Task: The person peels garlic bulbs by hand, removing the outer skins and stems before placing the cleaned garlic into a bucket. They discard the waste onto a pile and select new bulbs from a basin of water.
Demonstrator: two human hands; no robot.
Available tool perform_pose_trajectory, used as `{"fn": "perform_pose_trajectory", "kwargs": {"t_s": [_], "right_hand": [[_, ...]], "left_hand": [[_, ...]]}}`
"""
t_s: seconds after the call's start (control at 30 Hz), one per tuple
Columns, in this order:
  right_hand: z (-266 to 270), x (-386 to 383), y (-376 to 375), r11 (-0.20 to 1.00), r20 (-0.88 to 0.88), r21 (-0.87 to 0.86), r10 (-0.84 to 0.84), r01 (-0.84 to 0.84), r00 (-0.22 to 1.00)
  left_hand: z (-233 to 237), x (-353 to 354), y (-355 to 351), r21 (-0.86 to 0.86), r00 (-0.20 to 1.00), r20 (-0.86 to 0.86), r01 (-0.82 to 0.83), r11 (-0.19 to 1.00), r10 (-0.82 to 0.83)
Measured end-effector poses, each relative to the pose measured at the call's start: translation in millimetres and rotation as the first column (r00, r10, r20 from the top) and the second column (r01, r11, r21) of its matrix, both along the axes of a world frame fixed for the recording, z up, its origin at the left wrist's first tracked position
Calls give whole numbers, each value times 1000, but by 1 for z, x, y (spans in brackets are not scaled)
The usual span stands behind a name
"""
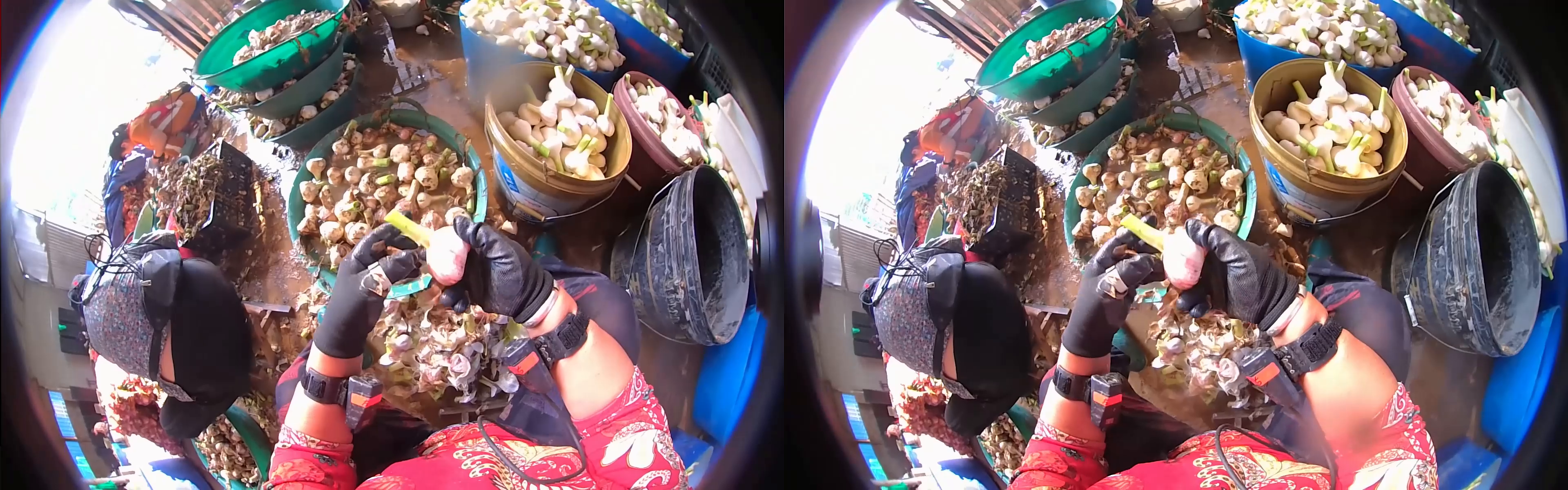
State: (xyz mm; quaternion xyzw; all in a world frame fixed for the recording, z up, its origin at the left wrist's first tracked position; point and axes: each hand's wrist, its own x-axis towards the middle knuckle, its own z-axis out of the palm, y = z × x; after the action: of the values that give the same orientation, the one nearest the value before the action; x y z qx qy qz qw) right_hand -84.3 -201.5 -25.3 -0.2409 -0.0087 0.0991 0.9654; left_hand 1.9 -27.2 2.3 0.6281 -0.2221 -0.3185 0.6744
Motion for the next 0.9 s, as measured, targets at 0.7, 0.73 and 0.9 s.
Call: {"fn": "perform_pose_trajectory", "kwargs": {"t_s": [0.7, 0.73, 0.9], "right_hand": [[-6, -2, 8, 781, 53, -548, -324, 299, 944], [-6, -2, 10, 780, 54, -549, -326, 301, 944], [-9, -5, 12, 789, 46, -562, -268, 247, 962]], "left_hand": [[11, -10, -4, 25, 979, -152, -132, 991, 134], [10, -11, -5, 23, 980, -151, -131, 991, 132], [-15, -3, 1, 70, 983, -150, -99, 993, 109]]}}
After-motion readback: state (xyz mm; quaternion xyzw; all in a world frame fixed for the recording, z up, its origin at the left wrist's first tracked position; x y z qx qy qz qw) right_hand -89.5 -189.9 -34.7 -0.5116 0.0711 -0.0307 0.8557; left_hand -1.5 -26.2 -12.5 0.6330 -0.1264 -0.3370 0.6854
